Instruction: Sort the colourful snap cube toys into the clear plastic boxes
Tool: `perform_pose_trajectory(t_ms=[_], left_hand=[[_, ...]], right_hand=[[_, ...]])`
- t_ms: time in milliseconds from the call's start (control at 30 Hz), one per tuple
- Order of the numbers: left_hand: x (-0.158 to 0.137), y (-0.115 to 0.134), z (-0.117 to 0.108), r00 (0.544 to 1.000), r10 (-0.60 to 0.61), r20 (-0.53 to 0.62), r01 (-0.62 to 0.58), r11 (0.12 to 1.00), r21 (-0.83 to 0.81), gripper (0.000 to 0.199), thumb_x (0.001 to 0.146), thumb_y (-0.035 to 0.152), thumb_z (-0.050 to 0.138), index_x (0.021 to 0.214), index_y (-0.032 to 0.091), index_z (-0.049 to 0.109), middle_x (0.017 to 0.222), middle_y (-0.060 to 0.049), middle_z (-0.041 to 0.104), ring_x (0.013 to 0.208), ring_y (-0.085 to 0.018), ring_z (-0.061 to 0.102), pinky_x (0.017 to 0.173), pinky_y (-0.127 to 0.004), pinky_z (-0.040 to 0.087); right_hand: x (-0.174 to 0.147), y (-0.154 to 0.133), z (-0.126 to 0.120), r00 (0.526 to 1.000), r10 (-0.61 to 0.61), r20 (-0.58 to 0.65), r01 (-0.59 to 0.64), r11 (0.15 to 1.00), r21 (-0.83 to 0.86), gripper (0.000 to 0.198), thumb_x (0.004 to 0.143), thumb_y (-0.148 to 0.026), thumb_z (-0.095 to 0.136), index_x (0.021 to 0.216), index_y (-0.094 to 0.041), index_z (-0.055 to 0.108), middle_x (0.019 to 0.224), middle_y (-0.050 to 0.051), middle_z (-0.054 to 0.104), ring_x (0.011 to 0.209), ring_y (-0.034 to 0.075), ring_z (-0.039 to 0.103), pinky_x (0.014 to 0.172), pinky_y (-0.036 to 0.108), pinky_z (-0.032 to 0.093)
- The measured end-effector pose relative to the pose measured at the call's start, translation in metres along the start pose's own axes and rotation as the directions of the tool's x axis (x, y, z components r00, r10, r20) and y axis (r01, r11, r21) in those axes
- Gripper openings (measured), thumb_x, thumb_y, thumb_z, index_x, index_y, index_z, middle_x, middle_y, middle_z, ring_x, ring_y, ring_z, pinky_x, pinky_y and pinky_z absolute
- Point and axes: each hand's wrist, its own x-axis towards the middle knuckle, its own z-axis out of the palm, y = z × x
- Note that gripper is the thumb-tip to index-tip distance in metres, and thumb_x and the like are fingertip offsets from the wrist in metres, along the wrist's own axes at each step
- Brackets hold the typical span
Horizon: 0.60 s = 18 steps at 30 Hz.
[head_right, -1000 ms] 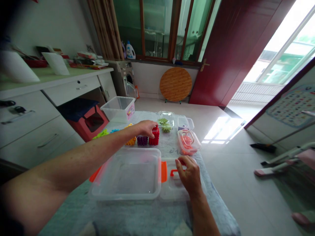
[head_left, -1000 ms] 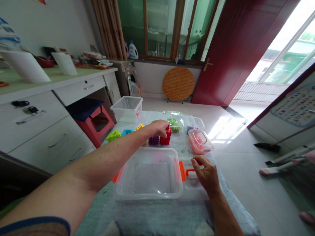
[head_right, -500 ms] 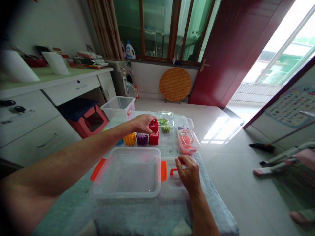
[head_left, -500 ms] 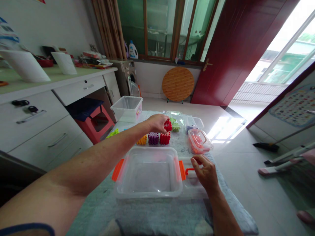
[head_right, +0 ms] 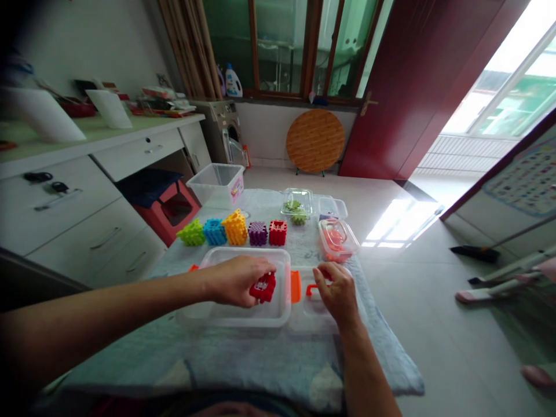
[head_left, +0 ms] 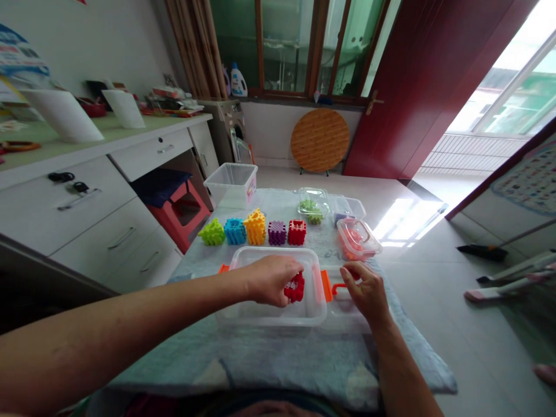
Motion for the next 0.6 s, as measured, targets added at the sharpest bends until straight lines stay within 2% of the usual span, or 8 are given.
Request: perform_pose_trajectory(t_ms=[100,300,467,600], left_hand=[[0.014,-0.001,0.015,0.998,-0.035,0.056,0.032,0.998,0.056,0.030,0.068,0.031,0.067,0.093,0.015,0.062,0.097,-0.011,0.069,0.086,-0.027,0.066,0.074,-0.033,0.052],[0.025,0.001,0.027,0.994,-0.050,0.096,0.042,0.996,0.083,0.030,0.075,0.033,0.063,0.098,0.014,0.064,0.105,-0.016,0.068,0.091,-0.028,0.066,0.078,-0.034,0.053],[0.019,0.003,0.020,0.979,-0.086,0.187,0.078,0.996,0.046,0.054,0.064,0.037,0.072,0.112,0.013,0.061,0.113,-0.017,0.066,0.097,-0.032,0.065,0.081,-0.036,0.052],[0.015,0.002,0.007,0.965,-0.107,0.241,0.116,0.993,-0.022,0.045,0.076,0.038,0.063,0.113,0.011,0.062,0.112,-0.017,0.068,0.097,-0.028,0.065,0.082,-0.033,0.051]], right_hand=[[-0.001,0.000,0.000,1.000,0.004,0.012,-0.004,1.000,-0.005,0.023,0.091,-0.035,0.055,0.077,-0.019,0.062,0.070,0.001,0.061,0.065,0.016,0.055,0.065,0.028,0.044],[0.000,-0.001,-0.001,1.000,-0.002,0.017,0.002,1.000,-0.005,0.021,0.091,-0.034,0.055,0.077,-0.019,0.062,0.070,0.001,0.061,0.064,0.015,0.055,0.064,0.028,0.045],[0.001,-0.003,-0.001,1.000,-0.004,0.019,0.004,1.000,-0.014,0.022,0.090,-0.034,0.055,0.076,-0.020,0.062,0.069,0.001,0.061,0.063,0.015,0.055,0.064,0.028,0.045],[0.000,-0.003,-0.001,1.000,0.000,0.025,0.000,1.000,-0.017,0.022,0.090,-0.034,0.054,0.076,-0.020,0.063,0.069,0.001,0.061,0.063,0.015,0.055,0.064,0.027,0.045]])
